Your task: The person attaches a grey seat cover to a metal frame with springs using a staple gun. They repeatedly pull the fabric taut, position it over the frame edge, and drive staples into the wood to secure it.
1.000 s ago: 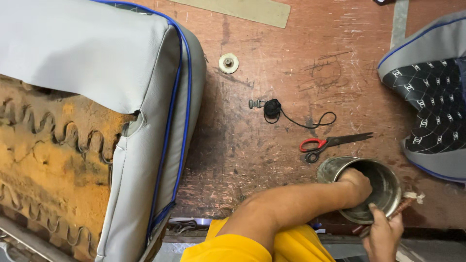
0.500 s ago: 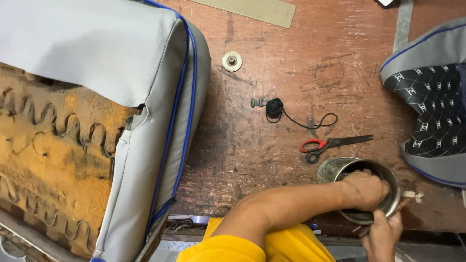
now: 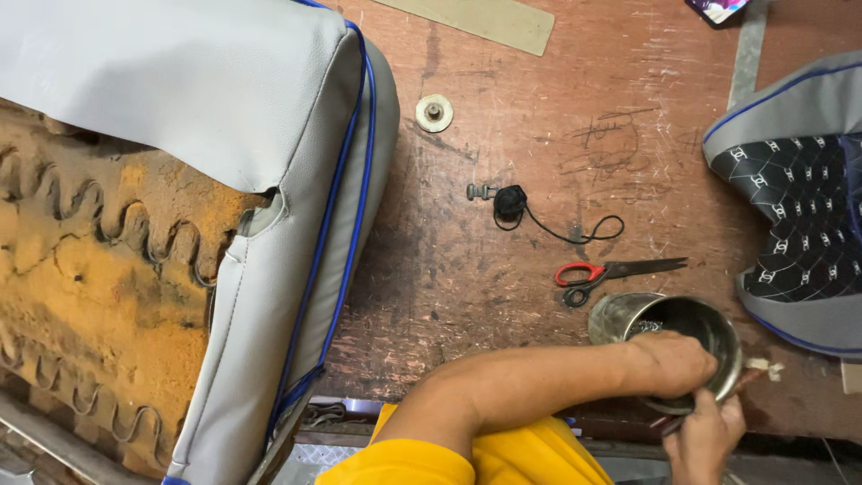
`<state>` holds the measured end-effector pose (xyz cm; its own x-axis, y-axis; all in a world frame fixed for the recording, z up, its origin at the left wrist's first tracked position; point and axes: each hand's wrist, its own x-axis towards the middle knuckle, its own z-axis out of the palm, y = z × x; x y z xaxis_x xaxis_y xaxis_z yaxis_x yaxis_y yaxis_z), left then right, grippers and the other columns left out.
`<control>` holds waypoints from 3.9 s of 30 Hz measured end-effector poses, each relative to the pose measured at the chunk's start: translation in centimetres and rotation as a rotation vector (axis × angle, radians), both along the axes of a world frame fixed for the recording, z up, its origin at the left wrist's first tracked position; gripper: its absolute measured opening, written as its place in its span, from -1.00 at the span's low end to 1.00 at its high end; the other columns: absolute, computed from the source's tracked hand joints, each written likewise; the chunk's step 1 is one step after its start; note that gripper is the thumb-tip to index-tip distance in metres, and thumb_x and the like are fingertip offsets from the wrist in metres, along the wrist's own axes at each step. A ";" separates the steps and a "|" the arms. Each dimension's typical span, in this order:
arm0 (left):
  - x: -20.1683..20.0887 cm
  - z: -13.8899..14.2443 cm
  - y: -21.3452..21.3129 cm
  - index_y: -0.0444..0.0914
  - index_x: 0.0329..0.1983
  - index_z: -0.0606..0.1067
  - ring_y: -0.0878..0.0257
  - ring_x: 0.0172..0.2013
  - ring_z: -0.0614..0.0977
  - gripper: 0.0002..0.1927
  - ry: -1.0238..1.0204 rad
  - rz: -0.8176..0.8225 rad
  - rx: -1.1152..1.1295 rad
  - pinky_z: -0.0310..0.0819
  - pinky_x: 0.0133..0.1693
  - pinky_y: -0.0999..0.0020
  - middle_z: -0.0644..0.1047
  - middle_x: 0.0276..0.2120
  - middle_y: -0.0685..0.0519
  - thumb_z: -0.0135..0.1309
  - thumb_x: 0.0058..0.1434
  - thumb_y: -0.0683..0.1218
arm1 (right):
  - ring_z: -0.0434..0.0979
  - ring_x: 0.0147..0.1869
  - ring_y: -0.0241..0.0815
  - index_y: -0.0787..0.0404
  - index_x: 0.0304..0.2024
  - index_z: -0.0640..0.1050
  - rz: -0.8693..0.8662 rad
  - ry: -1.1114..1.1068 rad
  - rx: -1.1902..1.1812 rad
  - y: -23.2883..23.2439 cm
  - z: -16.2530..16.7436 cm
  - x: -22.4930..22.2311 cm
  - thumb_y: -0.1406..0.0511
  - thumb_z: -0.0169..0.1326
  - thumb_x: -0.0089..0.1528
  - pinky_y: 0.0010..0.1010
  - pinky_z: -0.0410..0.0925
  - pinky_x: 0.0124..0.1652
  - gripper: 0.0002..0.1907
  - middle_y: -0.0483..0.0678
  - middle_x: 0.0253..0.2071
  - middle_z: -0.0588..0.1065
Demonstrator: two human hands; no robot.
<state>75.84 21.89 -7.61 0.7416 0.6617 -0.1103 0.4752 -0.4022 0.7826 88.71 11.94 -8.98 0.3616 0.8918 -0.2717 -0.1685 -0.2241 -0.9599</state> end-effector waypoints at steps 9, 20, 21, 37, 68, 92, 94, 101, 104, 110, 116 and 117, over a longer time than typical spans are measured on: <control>0.6 0.8 0.7 -0.24 -0.26 0.66 -0.05 -0.13 0.74 -0.75 -0.110 0.086 -0.036 0.62 -0.11 0.11 0.68 -0.21 -0.20 0.02 0.13 -0.08 | 0.61 -0.10 -0.20 0.33 0.13 0.45 0.003 -0.030 -0.054 1.6 -1.6 2.7 0.43 0.06 0.44 -0.40 0.50 -0.16 -0.78 0.00 -0.07 0.54; 1.4 -0.8 0.9 -0.29 -0.13 0.61 -0.06 -0.14 0.75 -0.71 -0.157 0.121 -0.003 0.64 -0.11 0.11 0.67 -0.21 -0.25 0.06 0.14 -0.08 | 0.62 -0.10 -0.16 0.35 0.12 0.43 -0.037 -0.057 -0.088 3.2 -0.8 2.8 0.48 0.01 0.40 -0.34 0.52 -0.12 -0.77 0.04 -0.03 0.53; 1.7 -0.9 1.1 -0.30 -0.11 0.59 -0.06 -0.14 0.75 -0.70 -0.178 0.131 0.020 0.65 -0.11 0.11 0.67 -0.21 -0.25 0.08 0.13 -0.07 | 0.63 -0.10 -0.14 0.33 0.13 0.43 -0.061 -0.071 -0.117 3.6 -0.7 2.8 0.48 -0.01 0.39 -0.32 0.53 -0.12 -0.75 0.05 -0.03 0.53; 4.4 -1.4 3.2 -0.19 -0.05 0.61 0.06 -0.22 0.74 -0.72 -0.357 0.138 -0.369 0.62 -0.17 0.15 0.71 -0.24 -0.12 0.04 0.18 -0.14 | 0.37 -0.28 -0.36 0.35 0.18 0.35 0.008 0.066 -0.153 2.5 0.4 7.4 0.42 -0.05 0.54 -0.48 0.30 -0.36 -0.82 -0.07 -0.14 0.41; -19.7 2.9 -6.0 -0.34 0.02 0.62 0.41 -0.32 0.58 -0.76 -0.837 0.853 -0.425 0.53 -0.23 0.48 0.63 -0.32 0.07 0.14 0.33 -0.17 | 0.54 -0.39 -0.23 0.38 0.17 0.47 0.896 -0.120 -0.429 1.0 7.0 -10.0 0.41 -0.01 0.24 -0.44 0.32 -0.49 -0.57 0.09 -0.15 0.60; -26.5 -2.2 -13.7 -0.33 -0.13 0.64 0.37 -0.26 0.61 -0.78 -0.897 1.187 -0.340 0.53 -0.17 0.41 0.66 -0.28 0.05 0.26 0.27 -0.09 | 0.62 -0.38 -0.22 0.33 0.31 0.36 1.400 -0.145 -0.586 3.5 3.6 -16.6 0.38 0.00 0.22 -0.52 0.23 -0.60 -0.43 0.04 -0.04 0.62; -26.7 -2.8 -14.0 -0.32 -0.14 0.63 0.37 -0.24 0.63 -0.77 -0.935 1.186 -0.403 0.55 -0.14 0.40 0.66 -0.27 0.05 0.27 0.24 -0.08 | 0.51 -0.47 -0.29 0.28 0.32 0.37 1.405 -0.168 -0.604 3.0 3.5 -17.0 0.35 0.01 0.25 -0.53 0.20 -0.61 -0.45 0.03 -0.17 0.60; -27.7 -4.9 -16.4 -0.32 -0.11 0.64 0.33 -0.18 0.67 -0.76 -0.850 1.216 -0.371 0.56 -0.06 0.39 0.68 -0.20 0.00 0.27 0.24 -0.08 | 0.27 -0.62 -0.37 0.24 0.26 0.49 1.469 -0.103 -0.621 1.7 2.5 -17.9 0.30 -0.01 0.29 -0.55 0.14 -0.61 -0.53 -0.04 -0.39 0.57; -28.3 -4.0 -16.9 -0.32 -0.09 0.63 0.34 -0.18 0.65 -0.76 -0.864 1.254 -0.387 0.54 -0.06 0.40 0.68 -0.20 0.02 0.26 0.25 -0.09 | 0.48 -0.26 -0.32 0.31 0.21 0.50 1.472 -0.034 -0.534 1.4 1.6 -18.5 0.32 0.00 0.31 -0.46 0.35 -0.26 -0.58 -0.05 -0.17 0.59; -28.6 7.1 -20.8 -0.30 0.24 0.47 0.08 -0.04 0.61 -0.50 -0.477 1.410 -0.223 0.47 0.02 0.17 0.57 0.01 -0.20 0.23 0.26 -0.07 | 0.48 0.22 -0.09 0.08 0.33 0.29 1.335 0.011 -0.636 2.6 0.6 -19.6 0.32 -0.02 0.27 -0.17 0.36 0.15 -0.45 0.04 0.21 0.44; -31.3 21.8 -29.1 -0.27 0.13 0.51 -0.02 -0.03 0.60 -0.68 -0.326 1.217 0.350 0.46 0.07 0.07 0.61 -0.12 -0.06 0.09 0.33 -0.12 | 0.26 0.33 0.27 0.22 0.44 0.20 1.422 -1.147 0.196 2.6 -0.5 -22.8 0.05 0.09 0.27 0.12 0.16 0.21 -0.22 0.34 0.26 0.28; -33.3 23.0 -28.8 -0.21 0.02 0.55 -0.02 -0.04 0.59 -0.78 0.089 1.153 0.010 0.48 0.03 0.09 0.61 -0.14 -0.06 0.07 0.32 -0.15 | 0.27 0.29 0.34 0.19 0.44 0.22 1.349 -1.412 0.202 2.3 -0.7 -23.5 -0.01 0.12 0.24 0.17 0.16 0.18 -0.18 0.38 0.21 0.30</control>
<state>42.59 -6.88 15.37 -0.3135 0.9416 -0.1231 0.6172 0.3006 0.7271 65.25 14.24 -9.72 -0.6367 0.7006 -0.3223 0.7711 0.5831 -0.2557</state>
